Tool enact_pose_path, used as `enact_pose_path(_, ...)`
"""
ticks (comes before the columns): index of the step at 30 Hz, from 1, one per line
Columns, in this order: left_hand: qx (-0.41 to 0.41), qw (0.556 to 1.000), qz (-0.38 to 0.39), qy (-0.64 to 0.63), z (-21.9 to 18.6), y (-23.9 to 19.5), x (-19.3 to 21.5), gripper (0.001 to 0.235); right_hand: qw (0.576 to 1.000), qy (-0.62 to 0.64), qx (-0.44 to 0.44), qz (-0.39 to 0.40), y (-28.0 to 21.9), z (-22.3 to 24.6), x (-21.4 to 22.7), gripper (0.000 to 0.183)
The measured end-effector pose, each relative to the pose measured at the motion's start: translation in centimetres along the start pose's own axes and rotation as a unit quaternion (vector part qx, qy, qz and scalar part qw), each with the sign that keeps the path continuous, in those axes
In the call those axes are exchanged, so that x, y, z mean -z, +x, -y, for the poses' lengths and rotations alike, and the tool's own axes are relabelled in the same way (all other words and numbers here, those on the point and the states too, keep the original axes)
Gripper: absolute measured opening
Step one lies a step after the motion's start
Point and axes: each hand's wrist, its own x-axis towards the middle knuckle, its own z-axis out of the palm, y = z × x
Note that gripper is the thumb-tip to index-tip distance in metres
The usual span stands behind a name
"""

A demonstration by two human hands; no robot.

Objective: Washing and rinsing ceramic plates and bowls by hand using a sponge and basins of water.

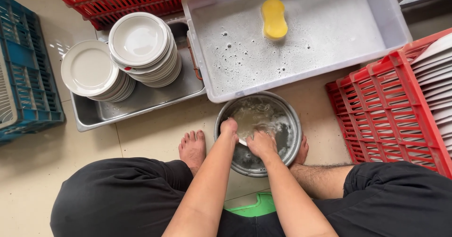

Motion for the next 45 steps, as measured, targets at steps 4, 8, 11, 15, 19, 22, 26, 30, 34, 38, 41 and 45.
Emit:
enact_pose_path(4,-0.003,1.000,-0.019,0.012,-1.5,-3.4,-0.9,0.056,0.998,-0.014,-0.031,0.060,-0.7,1.6,1.9,0.063)
enact_pose_path(8,-0.039,0.992,-0.038,0.113,-2.5,-5.7,-1.1,0.051,0.980,0.028,-0.098,0.170,-5.5,7.1,10.4,0.072)
enact_pose_path(11,-0.044,0.985,-0.051,0.159,-0.9,-3.2,-0.5,0.050,0.976,-0.010,-0.097,0.194,-1.1,4.8,5.9,0.066)
enact_pose_path(15,-0.056,0.978,-0.041,0.197,-1.1,-3.7,-0.9,0.048,0.986,0.001,-0.078,0.147,0.6,3.9,4.3,0.081)
enact_pose_path(19,-0.054,0.989,-0.035,0.135,-2.7,-6.8,-1.4,0.052,0.989,-0.003,-0.001,0.147,1.7,4.5,3.1,0.075)
enact_pose_path(22,-0.086,0.984,-0.027,0.154,-2.7,-7.0,-1.0,0.051,0.982,-0.019,0.110,0.154,2.0,4.1,1.7,0.065)
enact_pose_path(26,-0.090,0.982,-0.009,0.166,-2.6,-7.5,-0.4,0.051,0.965,-0.019,0.176,0.193,2.0,2.8,1.1,0.060)
enact_pose_path(30,-0.134,0.919,0.014,0.370,-3.7,-12.3,-0.2,0.047,0.970,-0.025,0.071,0.230,1.7,2.7,0.9,0.068)
enact_pose_path(34,-0.075,0.976,-0.005,0.206,0.7,-3.2,-0.2,0.047,0.970,-0.048,-0.040,0.235,1.7,2.0,0.0,0.075)
enact_pose_path(38,0.016,0.999,-0.014,0.037,2.3,0.9,-0.1,0.035,0.970,-0.054,-0.105,0.212,0.3,2.6,1.3,0.080)
enact_pose_path(41,-0.033,0.983,-0.015,0.179,-0.3,-4.7,-0.1,0.043,0.972,-0.052,-0.118,0.196,-3.4,6.4,6.6,0.076)
enact_pose_path(45,-0.116,0.897,0.006,0.426,-3.2,-12.1,-0.2,0.048,0.972,-0.053,-0.112,0.198,-0.9,5.3,5.4,0.073)
